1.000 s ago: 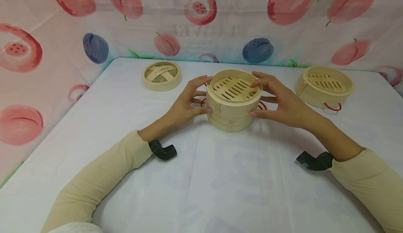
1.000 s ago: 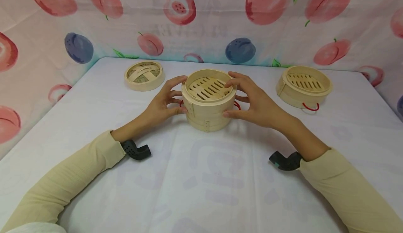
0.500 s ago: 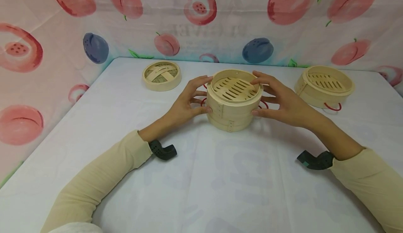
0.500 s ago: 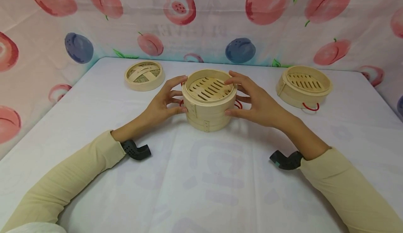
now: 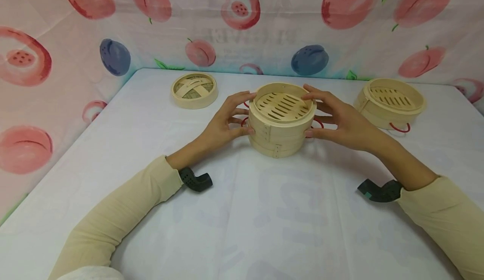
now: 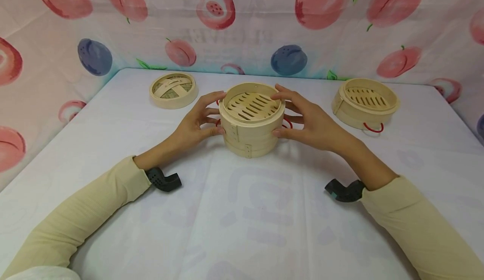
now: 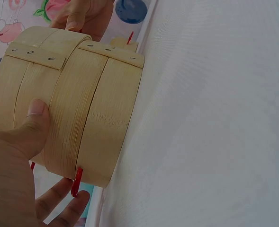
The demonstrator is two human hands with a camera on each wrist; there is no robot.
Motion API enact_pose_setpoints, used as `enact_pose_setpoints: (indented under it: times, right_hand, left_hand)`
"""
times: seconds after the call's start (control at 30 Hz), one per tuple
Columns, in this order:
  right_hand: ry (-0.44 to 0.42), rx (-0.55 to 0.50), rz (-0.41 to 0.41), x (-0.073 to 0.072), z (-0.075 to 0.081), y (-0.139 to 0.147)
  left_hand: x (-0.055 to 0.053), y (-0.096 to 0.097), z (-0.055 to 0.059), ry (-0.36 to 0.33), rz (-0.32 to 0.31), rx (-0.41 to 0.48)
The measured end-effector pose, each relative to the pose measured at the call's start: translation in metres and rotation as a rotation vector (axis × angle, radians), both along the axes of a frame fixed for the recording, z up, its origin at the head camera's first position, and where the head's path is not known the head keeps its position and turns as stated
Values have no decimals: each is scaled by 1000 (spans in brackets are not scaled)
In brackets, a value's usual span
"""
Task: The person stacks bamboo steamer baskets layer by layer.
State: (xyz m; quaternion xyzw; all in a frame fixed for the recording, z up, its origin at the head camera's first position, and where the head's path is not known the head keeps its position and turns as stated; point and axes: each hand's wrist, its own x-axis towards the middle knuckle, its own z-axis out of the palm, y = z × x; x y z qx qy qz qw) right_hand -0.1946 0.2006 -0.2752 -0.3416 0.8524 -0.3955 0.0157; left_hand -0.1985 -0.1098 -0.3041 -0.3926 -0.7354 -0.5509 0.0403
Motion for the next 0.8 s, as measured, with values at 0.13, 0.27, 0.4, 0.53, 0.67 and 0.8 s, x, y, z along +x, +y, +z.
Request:
enact_pose_setpoints:
  times: [0.13, 0.27, 0.4, 0.53, 0.67, 0.8]
  right_hand:
    - [4, -7, 11, -1, -1, 1]
    - [-3, -16, 19, -2, -2, 2]
    - [-13, -25, 27, -2, -2, 2]
    - [-12, -32, 38, -2, -3, 3]
    - [-6, -37, 49, -2, -3, 3]
    - [-4, -46, 58, -2, -3, 4]
  left_hand:
    - [0, 0, -1, 10, 0, 0]
    - [-7, -2, -8, 29, 1, -4]
    - [-18, -4, -21, 42, 0, -4]
    - [-11, -2, -13, 46, -14, 18]
    - [-8, -1, -9, 45, -16, 24]
    - [-17, -3, -20, 42, -12, 13]
